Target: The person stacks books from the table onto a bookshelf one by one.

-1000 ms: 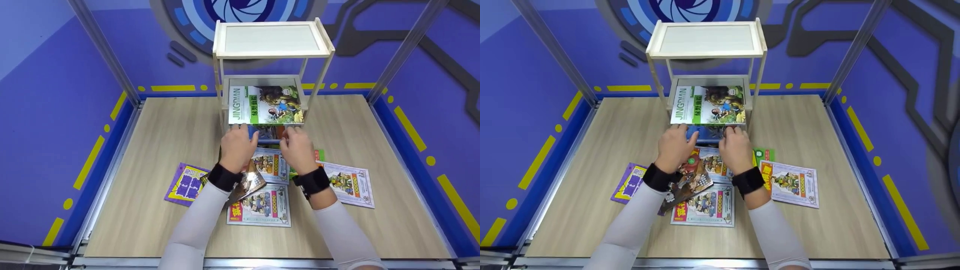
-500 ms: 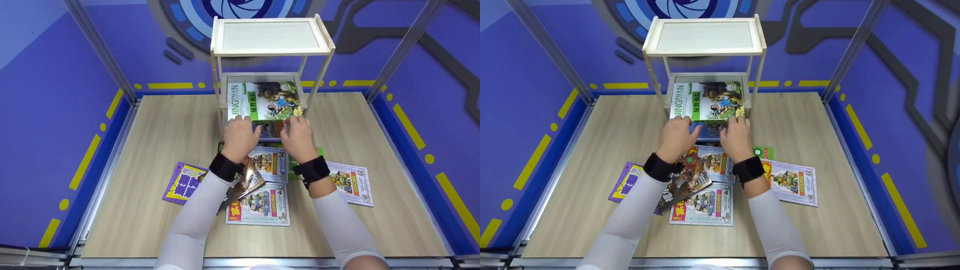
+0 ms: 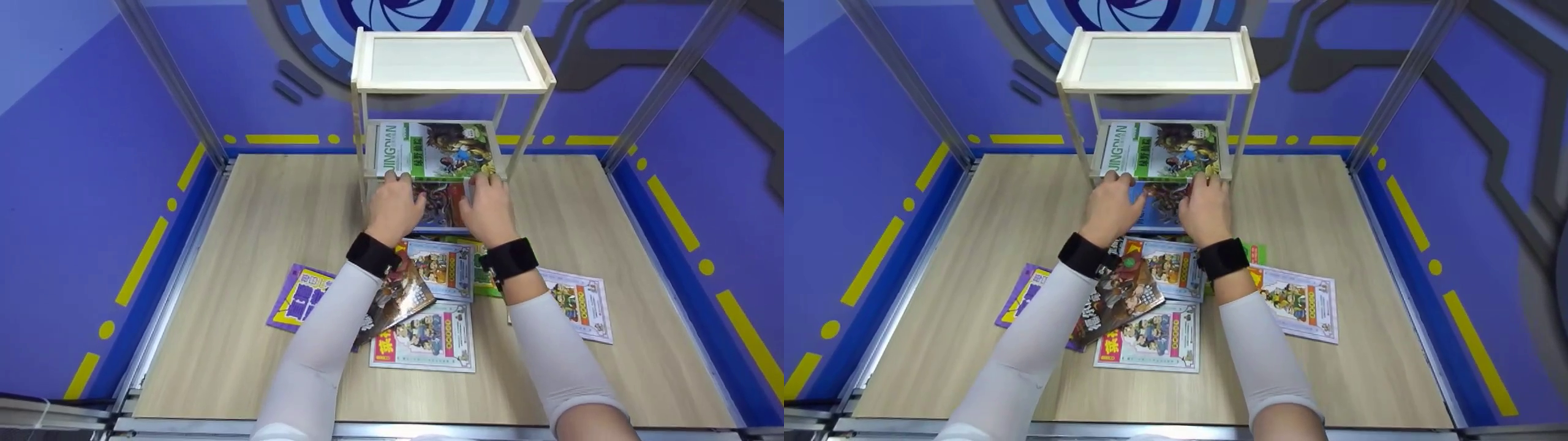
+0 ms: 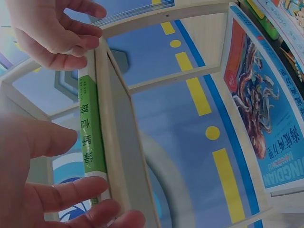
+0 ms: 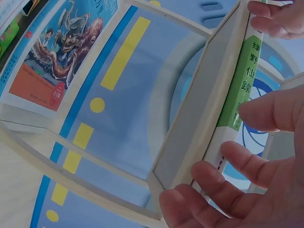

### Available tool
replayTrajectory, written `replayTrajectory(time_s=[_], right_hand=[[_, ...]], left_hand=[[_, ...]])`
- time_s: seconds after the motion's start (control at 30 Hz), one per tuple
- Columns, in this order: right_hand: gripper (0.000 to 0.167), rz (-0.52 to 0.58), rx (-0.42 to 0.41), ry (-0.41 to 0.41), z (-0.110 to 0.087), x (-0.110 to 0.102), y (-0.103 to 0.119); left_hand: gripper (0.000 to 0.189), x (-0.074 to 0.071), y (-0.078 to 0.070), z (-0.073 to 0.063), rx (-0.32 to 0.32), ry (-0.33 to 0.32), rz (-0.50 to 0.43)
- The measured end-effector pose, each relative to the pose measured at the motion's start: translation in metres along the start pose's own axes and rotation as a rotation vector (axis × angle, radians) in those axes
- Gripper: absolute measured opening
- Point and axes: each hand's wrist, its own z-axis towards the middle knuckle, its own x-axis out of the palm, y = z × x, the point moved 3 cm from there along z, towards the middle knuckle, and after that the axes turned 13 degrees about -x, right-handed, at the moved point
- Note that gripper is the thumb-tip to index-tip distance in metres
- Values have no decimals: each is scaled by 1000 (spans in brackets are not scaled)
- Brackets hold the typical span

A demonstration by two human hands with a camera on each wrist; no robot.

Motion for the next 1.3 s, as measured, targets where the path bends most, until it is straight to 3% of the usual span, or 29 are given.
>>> replayTrajectory(time_s=[0.2,0.4,0.6,0.73,0.83,1.03,1.17,1.3], right_hand=[[32,22,4,-37,6,1,-5],[35,-10,-21,-66,-3,4,-5],[56,-46,-42,13,-32,5,-12],[67,-97,-43,61,-55,9,-14],[72,-140,-31,99,-73,19,-12],[78,-131,-1,168,-102,38,-6],[80,-133,-1,160,-118,40,-10],[81,-149,51,184,-137,40,-22]], left_hand=[[57,2,-2,6,-5,37,18],[58,5,0,-3,26,-5,1],[61,20,6,-26,33,41,-34],[65,31,17,-42,23,-9,-11],[71,45,28,-58,-21,-4,18],[74,72,53,-92,-128,78,28],[74,80,62,-113,-156,49,19],[71,86,69,-130,-178,37,21]])
